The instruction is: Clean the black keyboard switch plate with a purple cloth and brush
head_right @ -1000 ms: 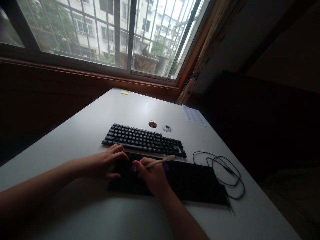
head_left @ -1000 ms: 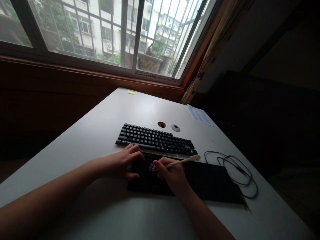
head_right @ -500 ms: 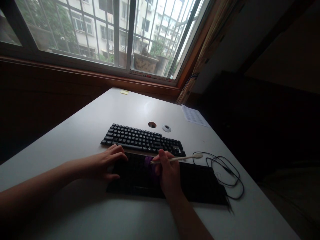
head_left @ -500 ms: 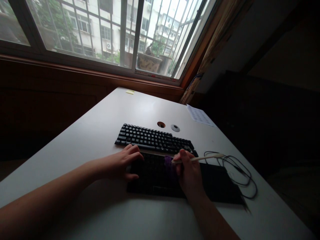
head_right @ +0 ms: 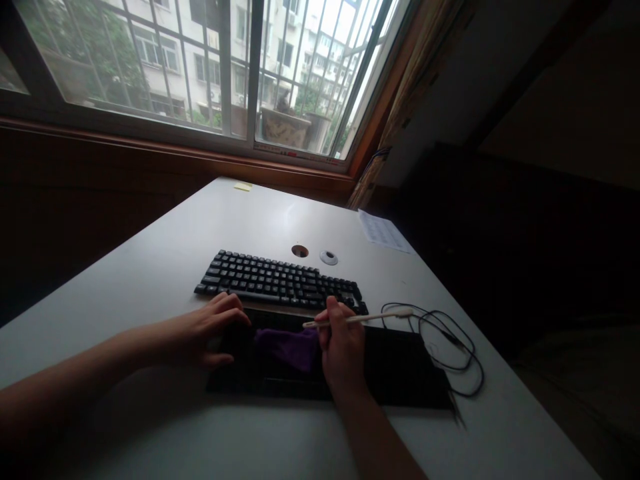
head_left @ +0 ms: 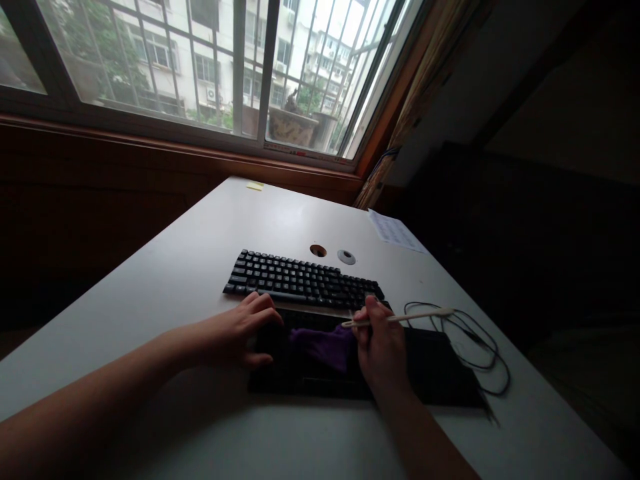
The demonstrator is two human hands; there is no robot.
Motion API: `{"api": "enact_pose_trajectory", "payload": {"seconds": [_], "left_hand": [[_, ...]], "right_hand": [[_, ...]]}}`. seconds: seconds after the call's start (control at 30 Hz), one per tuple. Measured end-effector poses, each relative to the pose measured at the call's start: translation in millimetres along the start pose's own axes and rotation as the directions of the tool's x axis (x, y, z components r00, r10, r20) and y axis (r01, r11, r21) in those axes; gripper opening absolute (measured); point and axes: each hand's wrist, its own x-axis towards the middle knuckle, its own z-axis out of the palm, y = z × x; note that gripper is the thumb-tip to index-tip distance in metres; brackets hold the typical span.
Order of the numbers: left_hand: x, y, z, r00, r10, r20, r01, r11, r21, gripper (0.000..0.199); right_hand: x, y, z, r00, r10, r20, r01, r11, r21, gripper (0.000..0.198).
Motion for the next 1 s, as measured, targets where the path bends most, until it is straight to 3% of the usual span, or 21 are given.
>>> {"api": "enact_pose_trajectory", "payload": {"seconds": [0.17, 0.3, 0.4, 0.57, 0.77, 0.9, 1.0], "left_hand": [[0, -2, 2, 1.000, 0.008, 0.008, -0.008, 1.000, -0.002, 0.052], [0, -3, 3, 1.000, 0.011, -0.009, -0.011, 1.000, 0.004, 0.054], [0, -3, 3, 1.000, 0.014, -0.008, -0.014, 1.000, 0.007, 0.052], [-2, -5, 3, 1.000, 0.012, 0.001, -0.012, 1.000, 0.006, 0.054], [-1, -3, 3, 1.000, 0.025, -0.007, -0.025, 1.000, 0.005, 0.051], [0, -3, 2, 1.000, 0.020, -0.004, -0.020, 1.000, 0.006, 0.050], [0, -3, 2, 1.000, 0.024, 0.001, -0.024, 1.000, 0.000, 0.050]], "right_hand": [[-4, 2, -2, 0.986, -0.024, 0.165, 0.078, 0.939, -0.334, 0.047], [-8, 3, -1, 0.914, -0.061, 0.400, 0.293, 0.782, -0.549, 0.049], [-7, 4, -2, 0.864, -0.099, 0.494, 0.436, 0.639, -0.634, 0.051], [3, -2, -12, 0.864, -0.152, 0.479, 0.494, 0.438, -0.751, 0.053], [20, -7, -28, 0.902, -0.227, 0.368, 0.418, 0.238, -0.877, 0.052], [19, -12, -31, 0.897, -0.309, 0.317, 0.398, 0.248, -0.883, 0.052], [10, -16, -27, 0.879, -0.367, 0.306, 0.444, 0.393, -0.805, 0.052]]}}
